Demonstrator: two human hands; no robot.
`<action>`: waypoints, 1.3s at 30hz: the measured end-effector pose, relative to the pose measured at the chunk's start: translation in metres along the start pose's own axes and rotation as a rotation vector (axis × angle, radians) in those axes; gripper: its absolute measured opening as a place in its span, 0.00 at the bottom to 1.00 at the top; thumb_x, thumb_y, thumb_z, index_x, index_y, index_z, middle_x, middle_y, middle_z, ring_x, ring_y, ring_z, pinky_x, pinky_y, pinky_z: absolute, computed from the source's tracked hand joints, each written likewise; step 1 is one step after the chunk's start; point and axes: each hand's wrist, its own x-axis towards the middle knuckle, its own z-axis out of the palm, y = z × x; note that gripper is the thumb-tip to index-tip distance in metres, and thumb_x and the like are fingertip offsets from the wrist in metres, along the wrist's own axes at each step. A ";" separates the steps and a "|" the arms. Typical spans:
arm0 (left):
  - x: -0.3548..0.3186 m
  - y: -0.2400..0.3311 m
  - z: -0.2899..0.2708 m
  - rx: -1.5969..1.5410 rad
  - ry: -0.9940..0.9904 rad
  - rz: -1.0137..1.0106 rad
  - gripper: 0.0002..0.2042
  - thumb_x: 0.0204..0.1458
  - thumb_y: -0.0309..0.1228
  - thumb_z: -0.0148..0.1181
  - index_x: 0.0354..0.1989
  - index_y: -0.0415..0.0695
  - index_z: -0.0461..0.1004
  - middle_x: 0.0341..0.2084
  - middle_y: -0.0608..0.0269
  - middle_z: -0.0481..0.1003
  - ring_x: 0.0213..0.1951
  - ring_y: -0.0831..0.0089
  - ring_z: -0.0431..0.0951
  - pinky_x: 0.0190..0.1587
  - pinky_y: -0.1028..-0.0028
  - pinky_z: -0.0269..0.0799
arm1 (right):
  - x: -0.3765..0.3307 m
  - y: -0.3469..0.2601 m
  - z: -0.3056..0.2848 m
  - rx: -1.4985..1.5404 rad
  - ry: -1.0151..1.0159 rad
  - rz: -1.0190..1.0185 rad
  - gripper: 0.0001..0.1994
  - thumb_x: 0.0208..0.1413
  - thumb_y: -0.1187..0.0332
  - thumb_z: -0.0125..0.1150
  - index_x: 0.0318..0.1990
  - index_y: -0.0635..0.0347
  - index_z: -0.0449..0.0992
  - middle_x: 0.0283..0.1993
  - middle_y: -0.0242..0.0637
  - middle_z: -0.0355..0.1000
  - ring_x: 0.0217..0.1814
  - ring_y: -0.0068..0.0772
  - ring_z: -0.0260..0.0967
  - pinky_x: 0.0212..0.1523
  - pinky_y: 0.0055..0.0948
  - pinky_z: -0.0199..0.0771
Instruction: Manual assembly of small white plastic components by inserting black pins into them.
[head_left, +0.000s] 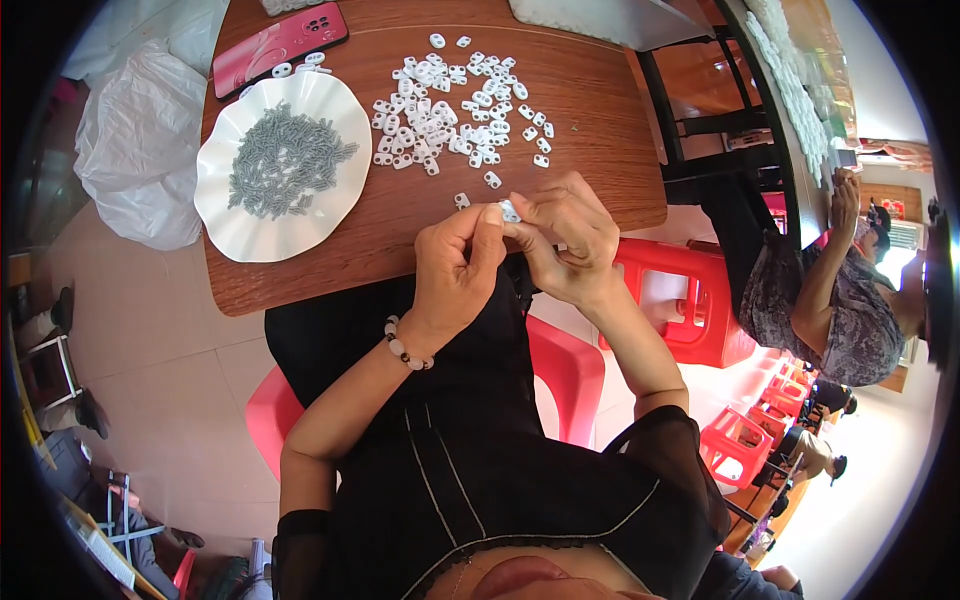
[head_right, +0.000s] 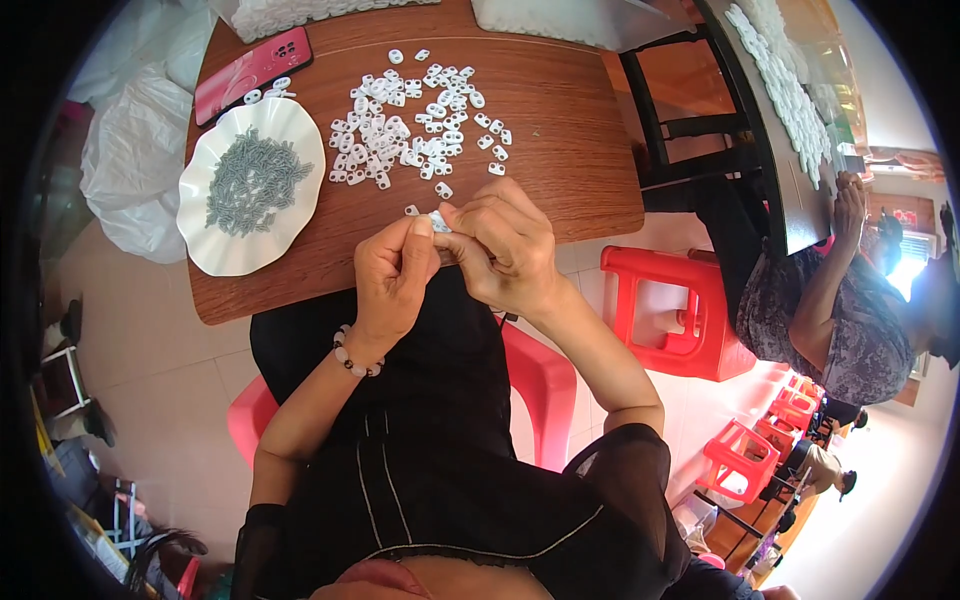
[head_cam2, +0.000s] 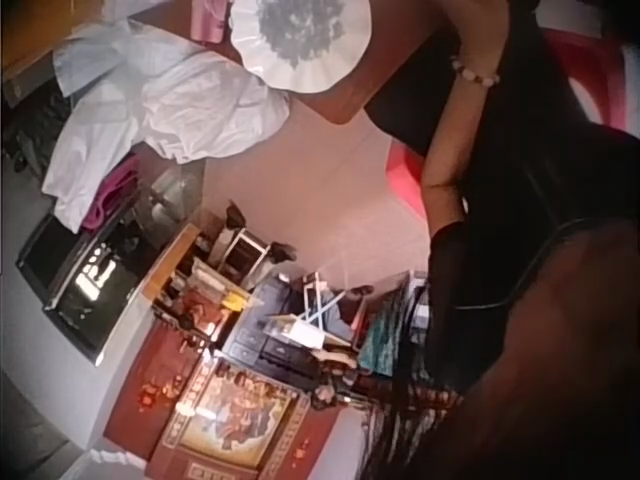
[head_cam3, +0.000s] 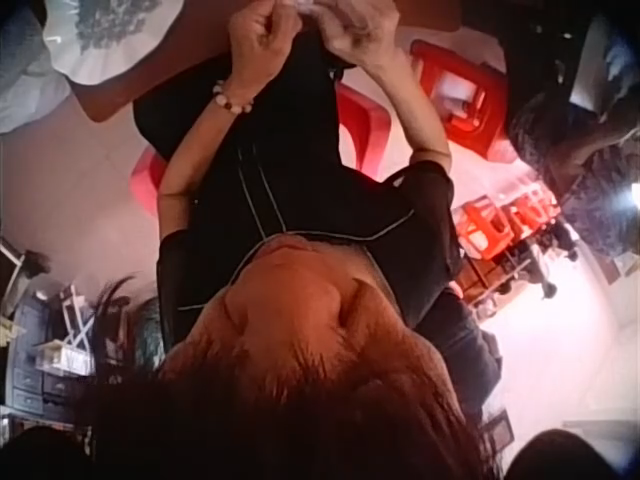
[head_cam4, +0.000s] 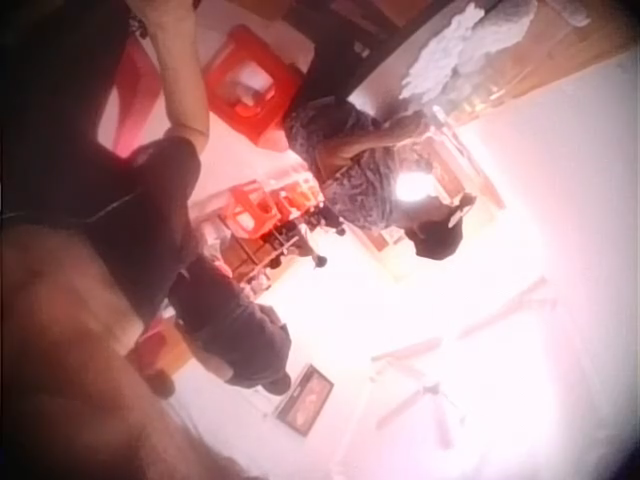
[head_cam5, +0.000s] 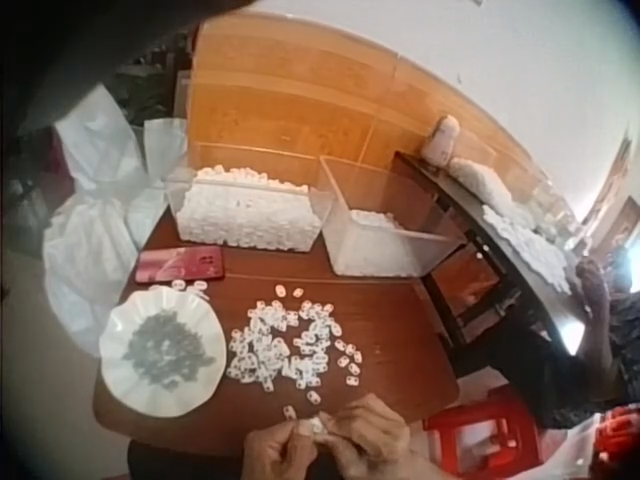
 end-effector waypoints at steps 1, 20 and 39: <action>0.000 0.000 0.001 -0.001 -0.001 -0.001 0.14 0.60 0.30 0.49 0.23 0.35 0.70 0.10 0.70 0.64 0.15 0.86 0.60 0.18 0.78 0.54 | -0.002 0.001 0.000 -0.001 0.000 0.001 0.14 0.31 0.83 0.69 0.31 0.68 0.75 0.22 0.37 0.70 0.26 0.36 0.65 0.26 0.27 0.66; 0.004 0.003 -0.009 0.009 -0.023 -0.003 0.13 0.60 0.30 0.50 0.27 0.35 0.73 0.12 0.66 0.68 0.16 0.86 0.61 0.19 0.78 0.56 | 0.002 -0.009 -0.001 0.005 -0.092 0.148 0.21 0.37 0.81 0.68 0.45 0.65 0.76 0.27 0.35 0.71 0.31 0.32 0.66 0.29 0.26 0.66; 0.024 0.015 -0.035 0.105 -0.121 0.039 0.15 0.60 0.34 0.52 0.26 0.35 0.74 0.12 0.70 0.66 0.18 0.88 0.60 0.19 0.80 0.53 | 0.008 -0.005 0.003 0.513 -0.198 0.477 0.14 0.48 0.76 0.65 0.45 0.64 0.76 0.42 0.35 0.74 0.44 0.26 0.66 0.43 0.23 0.70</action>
